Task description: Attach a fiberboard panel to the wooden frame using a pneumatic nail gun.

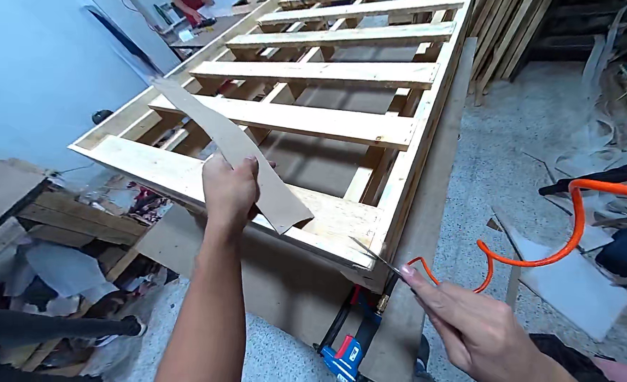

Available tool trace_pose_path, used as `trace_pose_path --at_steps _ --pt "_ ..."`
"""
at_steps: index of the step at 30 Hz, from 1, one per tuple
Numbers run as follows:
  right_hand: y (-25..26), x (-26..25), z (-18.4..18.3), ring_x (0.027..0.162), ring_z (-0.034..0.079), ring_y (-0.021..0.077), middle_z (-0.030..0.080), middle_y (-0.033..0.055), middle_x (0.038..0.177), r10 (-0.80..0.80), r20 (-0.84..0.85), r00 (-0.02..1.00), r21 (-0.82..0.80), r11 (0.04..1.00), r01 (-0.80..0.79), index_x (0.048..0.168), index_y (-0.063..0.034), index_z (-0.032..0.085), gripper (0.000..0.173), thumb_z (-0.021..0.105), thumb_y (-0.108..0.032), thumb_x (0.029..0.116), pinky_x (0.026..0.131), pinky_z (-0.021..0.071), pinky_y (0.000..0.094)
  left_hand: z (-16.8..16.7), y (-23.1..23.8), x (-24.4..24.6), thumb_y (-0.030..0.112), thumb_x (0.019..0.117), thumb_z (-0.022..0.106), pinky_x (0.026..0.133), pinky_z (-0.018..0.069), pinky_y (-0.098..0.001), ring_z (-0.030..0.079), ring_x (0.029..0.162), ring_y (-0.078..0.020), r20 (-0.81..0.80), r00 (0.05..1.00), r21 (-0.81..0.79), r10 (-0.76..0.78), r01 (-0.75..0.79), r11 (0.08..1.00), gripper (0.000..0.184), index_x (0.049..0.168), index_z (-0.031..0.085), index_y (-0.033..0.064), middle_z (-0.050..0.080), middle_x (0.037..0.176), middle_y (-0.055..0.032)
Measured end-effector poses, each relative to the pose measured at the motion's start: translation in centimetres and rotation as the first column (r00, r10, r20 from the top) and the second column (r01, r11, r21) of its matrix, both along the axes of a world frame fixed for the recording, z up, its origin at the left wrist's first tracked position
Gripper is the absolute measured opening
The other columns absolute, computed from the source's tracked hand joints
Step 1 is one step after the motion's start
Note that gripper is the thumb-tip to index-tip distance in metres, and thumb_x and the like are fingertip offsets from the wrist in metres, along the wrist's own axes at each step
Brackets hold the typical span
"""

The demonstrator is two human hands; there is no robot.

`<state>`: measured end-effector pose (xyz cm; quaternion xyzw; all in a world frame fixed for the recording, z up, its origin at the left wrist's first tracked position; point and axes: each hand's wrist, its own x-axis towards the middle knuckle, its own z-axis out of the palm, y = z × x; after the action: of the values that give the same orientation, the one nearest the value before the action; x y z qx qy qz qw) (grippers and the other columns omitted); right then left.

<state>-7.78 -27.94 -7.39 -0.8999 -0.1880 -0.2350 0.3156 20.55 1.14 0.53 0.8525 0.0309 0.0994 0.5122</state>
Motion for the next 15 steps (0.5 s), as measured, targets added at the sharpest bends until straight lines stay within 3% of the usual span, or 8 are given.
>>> trace_pose_path --at_steps 5,9,13,15 --pt "0.5 0.3 -0.9 0.061 0.059 0.0149 0.064 0.0045 0.081 0.020 0.001 1.000 0.023 1.000 -0.020 0.154 -0.0196 0.049 0.052 0.051 -0.012 0.1029 0.051 0.0507 0.0308 -0.1 0.3 0.2 0.030 0.1008 0.060 0.079 0.0639 -0.0413 0.076 0.086 -0.0152 -0.020 1.000 0.087 0.016 -0.014 0.996 0.029 0.117 0.065 0.0062 0.077 0.101 -0.0041" --pt "0.6 -1.1 0.2 0.049 0.053 0.0194 0.058 0.0065 0.073 -0.037 -0.065 0.997 -0.091 0.995 0.031 0.154 -0.0165 0.050 0.057 0.053 -0.011 0.0978 0.040 0.0425 0.0343 0.1 -0.3 0.1 0.027 0.1018 0.060 0.080 0.0643 -0.0405 0.076 0.088 -0.0147 0.008 1.000 0.123 0.010 -0.011 0.992 0.027 0.117 0.064 0.0055 0.077 0.101 -0.0047" --pt "-0.8 -0.6 1.1 0.055 0.054 0.0090 0.061 -0.0016 0.069 0.039 -0.053 0.998 0.177 0.984 -0.029 0.144 -0.0174 0.062 0.040 0.054 -0.018 0.1044 0.049 0.0477 0.0263 -0.2 -0.5 -0.4 0.029 0.1006 0.062 0.078 0.0627 -0.0386 0.074 0.084 -0.0121 0.010 0.999 0.175 0.033 -0.034 0.984 0.028 0.115 0.066 0.0056 0.076 0.099 -0.0041" --pt "-2.3 -1.8 2.9 0.059 0.059 0.0122 0.066 0.0036 0.074 -0.003 -0.024 1.000 0.221 0.975 0.009 0.142 -0.0158 0.063 0.038 0.055 -0.016 0.1054 0.051 0.0498 0.0282 0.0 -0.8 -0.1 0.028 0.1002 0.063 0.077 0.0627 -0.0370 0.074 0.083 -0.0113 0.027 0.999 0.165 0.027 -0.031 0.986 0.027 0.115 0.066 0.0054 0.076 0.098 -0.0038"
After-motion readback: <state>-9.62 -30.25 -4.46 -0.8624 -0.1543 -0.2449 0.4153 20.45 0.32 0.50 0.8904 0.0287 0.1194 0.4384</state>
